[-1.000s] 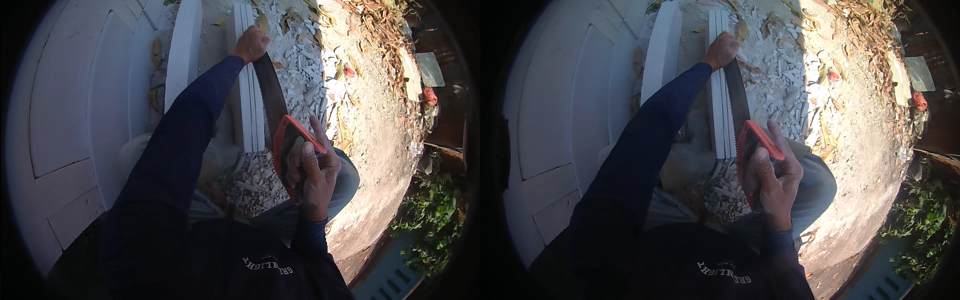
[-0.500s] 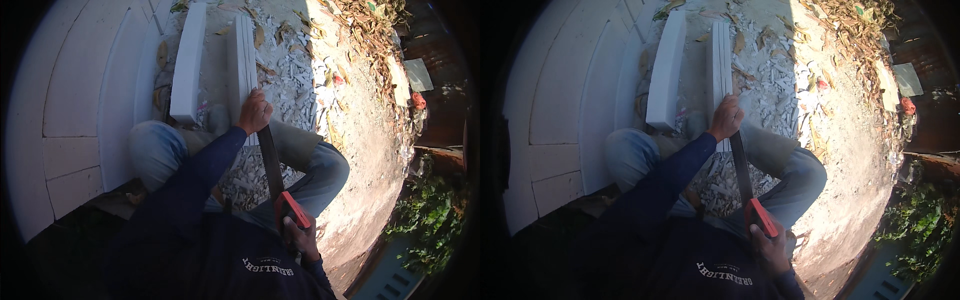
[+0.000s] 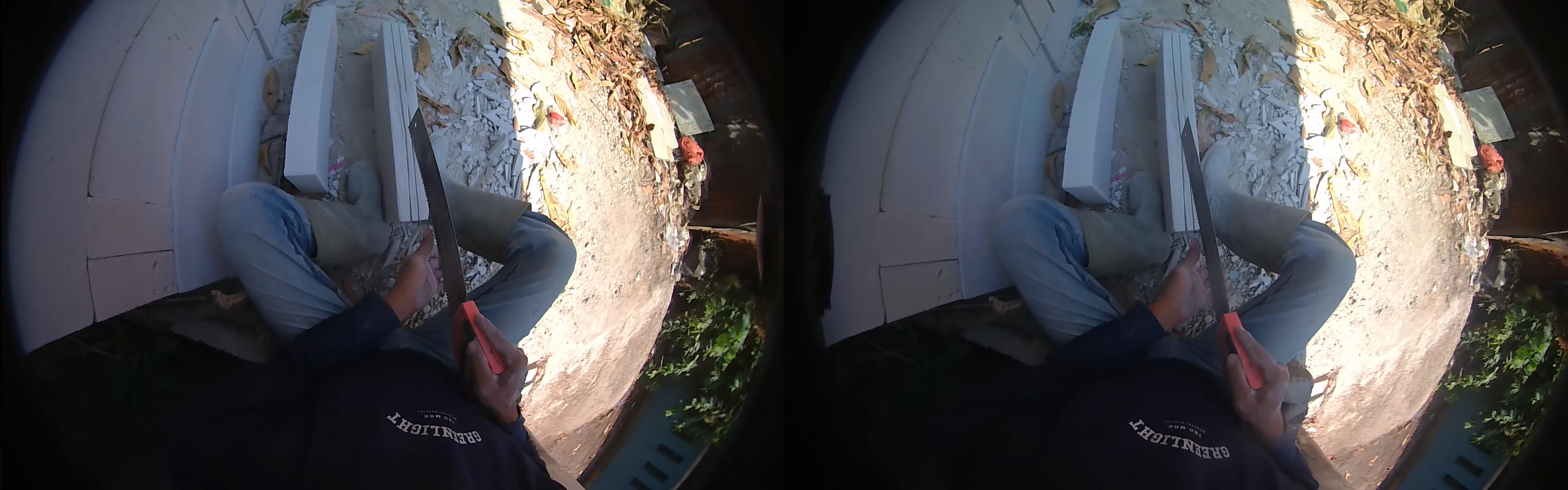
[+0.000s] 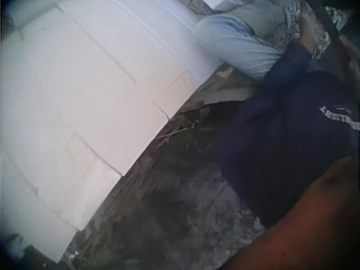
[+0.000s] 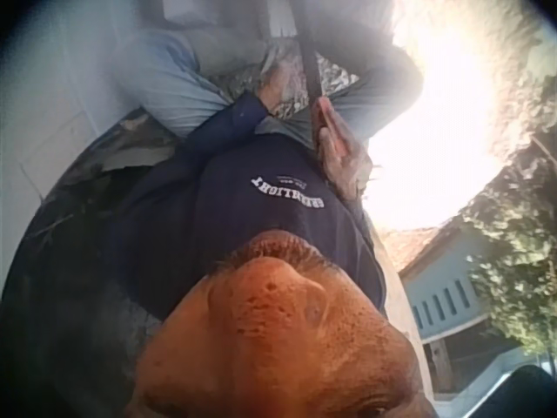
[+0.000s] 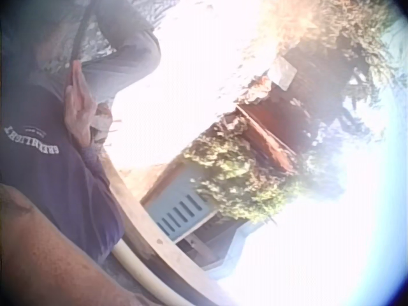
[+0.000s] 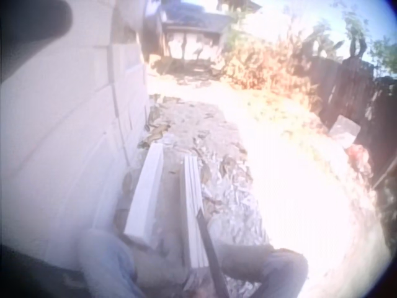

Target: The person sits on the ground and uses a hand saw to cut a long white wooden plank. They hold the plank steady with their left hand while sawing with their right hand, eventually separating a piece of the wood.

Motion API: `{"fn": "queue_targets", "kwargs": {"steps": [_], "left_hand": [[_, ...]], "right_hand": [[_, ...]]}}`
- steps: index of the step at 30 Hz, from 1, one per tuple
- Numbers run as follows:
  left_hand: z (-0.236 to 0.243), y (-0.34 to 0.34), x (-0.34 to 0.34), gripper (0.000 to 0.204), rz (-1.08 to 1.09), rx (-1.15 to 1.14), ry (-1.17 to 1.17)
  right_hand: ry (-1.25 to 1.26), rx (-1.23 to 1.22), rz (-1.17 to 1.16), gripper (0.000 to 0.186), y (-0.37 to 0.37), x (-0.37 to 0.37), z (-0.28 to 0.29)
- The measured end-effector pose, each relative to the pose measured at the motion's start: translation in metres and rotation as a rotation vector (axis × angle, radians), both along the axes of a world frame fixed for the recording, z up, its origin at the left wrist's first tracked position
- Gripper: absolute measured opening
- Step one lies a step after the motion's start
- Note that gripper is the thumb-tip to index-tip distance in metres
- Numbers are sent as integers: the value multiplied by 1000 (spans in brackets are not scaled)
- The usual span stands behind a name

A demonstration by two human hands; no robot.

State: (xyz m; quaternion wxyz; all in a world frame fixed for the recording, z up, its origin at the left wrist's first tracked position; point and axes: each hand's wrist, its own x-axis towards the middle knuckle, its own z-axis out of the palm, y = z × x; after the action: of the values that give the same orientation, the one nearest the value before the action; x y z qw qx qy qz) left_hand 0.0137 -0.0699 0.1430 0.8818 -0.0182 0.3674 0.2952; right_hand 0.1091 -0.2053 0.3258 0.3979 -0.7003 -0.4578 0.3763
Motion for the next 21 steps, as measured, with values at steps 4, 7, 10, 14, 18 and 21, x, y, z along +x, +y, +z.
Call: {"fn": "queue_targets", "kwargs": {"steps": [4,7,10,14,18,21], "left_hand": [[1,38,5,58,71,229,-116],[8,56,3,54,54,220,-58],[5,62,-1,47,77,184,1],[-22,72,-3,38,155,240,-70],[-30,76,0,37,170,227,-84],[-32,80,2,36,181,200,-87]], "right_hand": [[-10,102,-2,43,37,3,-25],[-33,279,-16,42,86,5,-66],[41,176,-35,42,122,6,-75],[93,203,-45,42,138,-3,-91],[94,194,-40,42,151,-8,-98],[57,197,-36,42,159,-8,-102]]}}
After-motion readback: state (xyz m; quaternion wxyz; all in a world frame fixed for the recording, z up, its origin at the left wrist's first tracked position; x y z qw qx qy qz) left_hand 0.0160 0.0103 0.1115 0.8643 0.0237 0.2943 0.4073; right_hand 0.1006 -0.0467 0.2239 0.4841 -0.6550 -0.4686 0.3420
